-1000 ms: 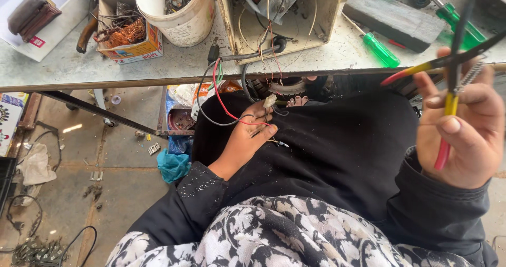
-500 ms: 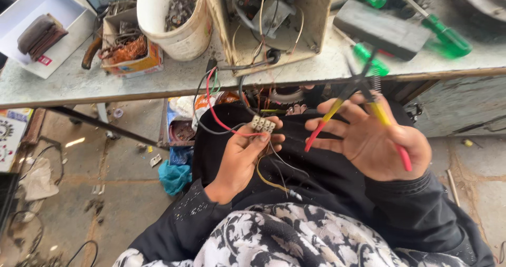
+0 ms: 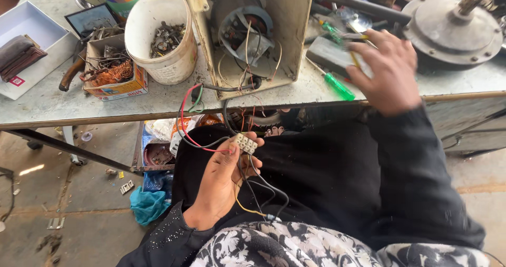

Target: The person sits on the floor and uses a screwdriver to tighten screws on a small white electrical component held in their left hand. They manipulate the wires and the component, occasionally adjusting their grip and the position of the tool.

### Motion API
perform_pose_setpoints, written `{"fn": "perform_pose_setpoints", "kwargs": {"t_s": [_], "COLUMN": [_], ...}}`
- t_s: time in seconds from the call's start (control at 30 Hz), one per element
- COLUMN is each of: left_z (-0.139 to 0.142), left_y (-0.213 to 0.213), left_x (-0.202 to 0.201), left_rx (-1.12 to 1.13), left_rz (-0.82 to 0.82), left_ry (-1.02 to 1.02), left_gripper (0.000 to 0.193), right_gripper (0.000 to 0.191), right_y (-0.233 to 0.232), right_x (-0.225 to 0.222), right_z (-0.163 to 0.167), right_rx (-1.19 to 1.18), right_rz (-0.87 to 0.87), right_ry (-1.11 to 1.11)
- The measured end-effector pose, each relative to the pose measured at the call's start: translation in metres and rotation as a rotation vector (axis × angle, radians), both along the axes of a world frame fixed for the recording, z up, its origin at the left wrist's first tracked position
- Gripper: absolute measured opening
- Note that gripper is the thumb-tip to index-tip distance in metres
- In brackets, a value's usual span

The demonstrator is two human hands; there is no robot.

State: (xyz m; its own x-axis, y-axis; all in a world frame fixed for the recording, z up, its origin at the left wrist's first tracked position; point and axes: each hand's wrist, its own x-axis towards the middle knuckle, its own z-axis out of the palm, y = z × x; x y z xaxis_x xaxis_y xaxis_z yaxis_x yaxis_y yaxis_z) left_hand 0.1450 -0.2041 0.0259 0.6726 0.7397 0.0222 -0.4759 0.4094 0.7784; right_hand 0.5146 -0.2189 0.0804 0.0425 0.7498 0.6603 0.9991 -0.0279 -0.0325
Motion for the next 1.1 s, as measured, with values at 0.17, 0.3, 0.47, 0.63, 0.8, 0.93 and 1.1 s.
{"fn": "perform_pose_setpoints", "kwargs": {"t_s": [0.17,0.3,0.47,0.63,0.8,0.93,1.1], "left_z": [0.012,0.015,0.021,0.027,0.037,0.042,0.038], "left_y": [-0.008,-0.013,-0.015,-0.011,-0.009,-0.009,-0.008], "left_x": [-0.018,-0.029,-0.035,-0.034,-0.038,-0.035,-0.035], "left_rx": [-0.041,-0.022,-0.05,-0.075,-0.016,0.024,0.066], "left_rz": [-0.026,-0.005,-0.013,-0.038,-0.087,-0.086,-0.028], "left_ry": [0.002,-0.016,-0.008,-0.034,-0.015,-0.024,0.049], "left_gripper": [0.046,0.046,0.053,0.055,0.055,0.056,0.057], "right_gripper": [0.038,0.03,0.019,0.015,0.023,0.031,0.031], "right_y": [0.011,-0.018,-0.028,-0.06,-0.123,-0.132,-0.116], "right_x": [-0.03,-0.07,-0.079,-0.092,-0.147,-0.185,-0.206], "right_z": [-0.008,-0.031,-0.043,-0.024,0.009,0.019,0.017], "right_rx": [0.09,0.005,0.018,0.048,-0.172,-0.313,-0.435], "right_rz": [-0.178,-0.159,-0.13,-0.102,0.211,0.537,0.479], "right_ry": [-0.161,0.109,0.127,0.298,1.022,1.007,0.934]}}
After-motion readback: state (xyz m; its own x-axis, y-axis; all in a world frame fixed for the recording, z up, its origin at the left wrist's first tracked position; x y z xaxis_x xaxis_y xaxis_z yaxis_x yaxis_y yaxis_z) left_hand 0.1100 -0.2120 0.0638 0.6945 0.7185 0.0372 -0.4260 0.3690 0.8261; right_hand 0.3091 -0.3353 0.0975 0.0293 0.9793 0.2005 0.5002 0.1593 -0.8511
